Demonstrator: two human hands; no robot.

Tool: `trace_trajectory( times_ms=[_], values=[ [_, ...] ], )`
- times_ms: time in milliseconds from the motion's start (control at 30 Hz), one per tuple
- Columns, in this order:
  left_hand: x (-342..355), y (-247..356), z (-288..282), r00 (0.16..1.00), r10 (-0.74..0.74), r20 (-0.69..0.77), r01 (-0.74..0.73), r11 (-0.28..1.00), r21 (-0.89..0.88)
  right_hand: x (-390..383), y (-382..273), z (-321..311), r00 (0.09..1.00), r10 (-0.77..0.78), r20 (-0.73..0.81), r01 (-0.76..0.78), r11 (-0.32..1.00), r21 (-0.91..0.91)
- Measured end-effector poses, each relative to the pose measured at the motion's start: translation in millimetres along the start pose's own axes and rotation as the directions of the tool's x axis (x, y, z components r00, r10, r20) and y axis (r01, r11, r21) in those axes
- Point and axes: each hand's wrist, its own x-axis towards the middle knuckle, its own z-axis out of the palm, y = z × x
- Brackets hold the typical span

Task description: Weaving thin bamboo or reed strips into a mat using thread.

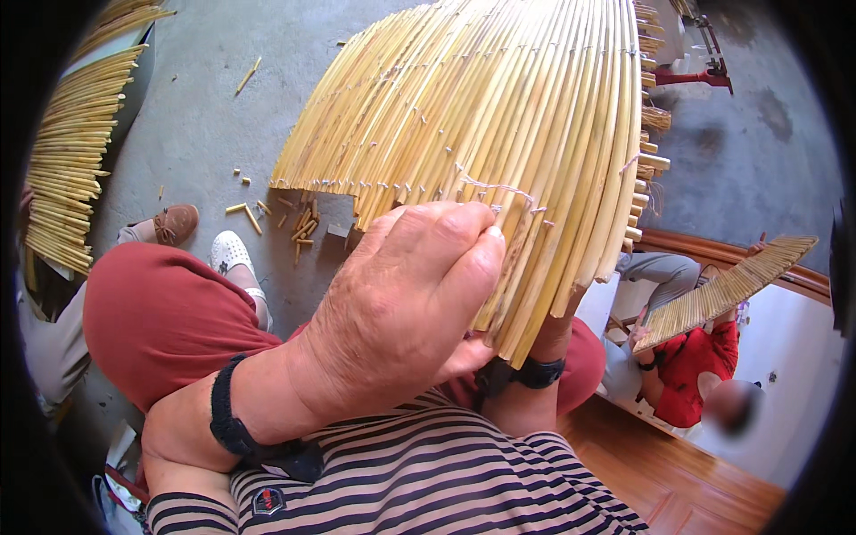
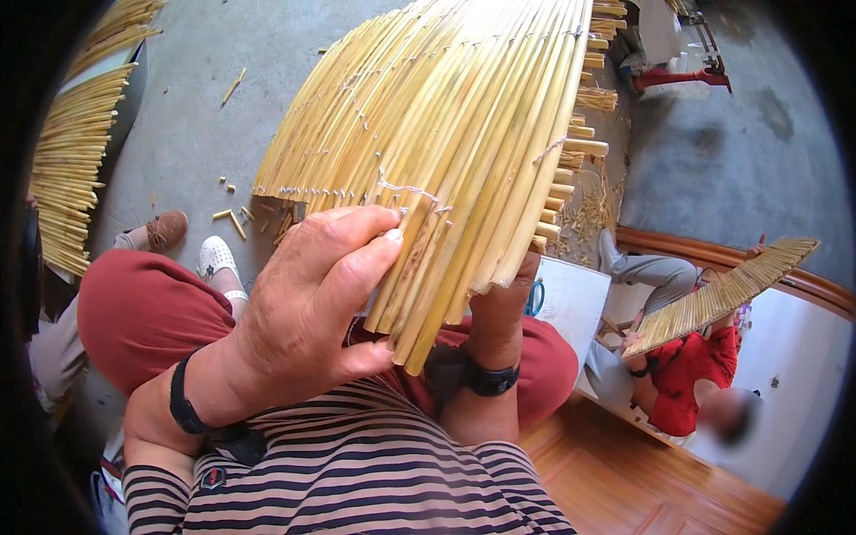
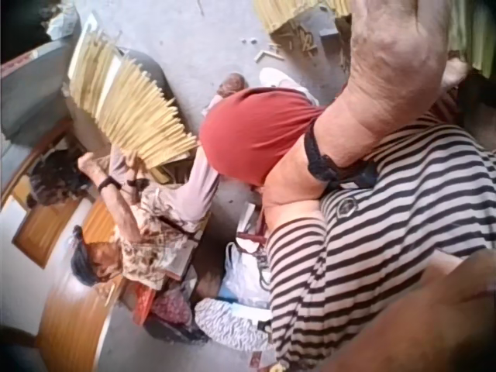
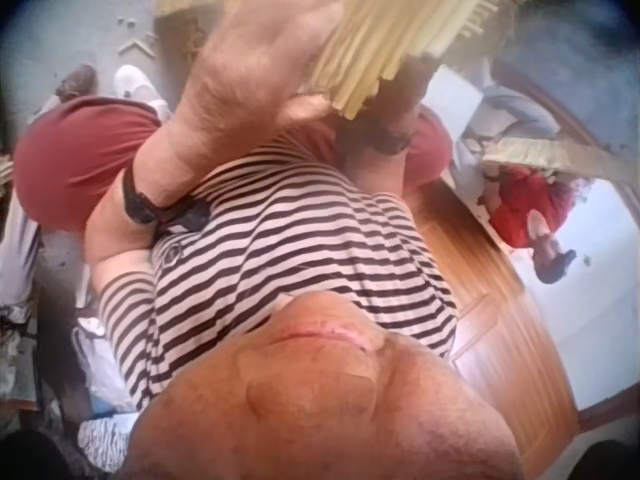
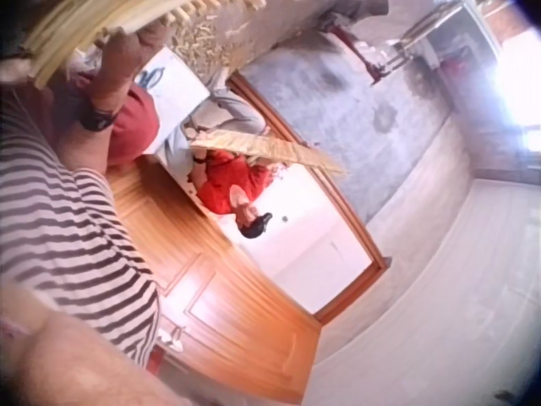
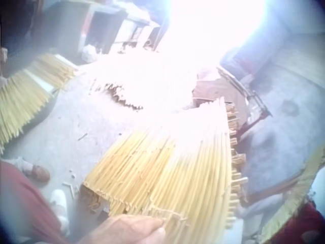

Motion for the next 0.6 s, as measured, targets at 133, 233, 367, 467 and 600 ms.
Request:
trace_trajectory(
  times_ms=[133,233,367,467,600],
  values=[
    [1.9,-2.3,-3.2,0.997,0.082,-0.017,-0.079,0.989,0.123,10.9,-40.5,27.5,0.999,0.029,-0.045,-0.026,0.998,0.065],
    [-2.8,-7.4,-3.0,0.991,0.112,-0.069,-0.101,0.984,0.146,15.1,-60.1,33.5,0.998,-0.06,0.005,0.06,0.995,-0.076],
    [-12.4,-15.5,4.6,0.975,0.062,-0.214,-0.039,0.993,0.11,24.2,-76.6,49.2,0.981,-0.147,0.126,0.135,0.985,0.103],
    [-10.8,-16.5,3.7,0.961,0.081,-0.264,-0.035,0.984,0.175,18.7,-87.3,63.5,0.977,-0.175,0.118,0.157,0.976,0.15],
    [-8.3,-18.0,-3.7,0.918,0.134,-0.374,-0.022,0.957,0.289,19.0,-99.4,79.2,0.971,-0.2,0.133,0.172,0.965,0.197]
  ],
)
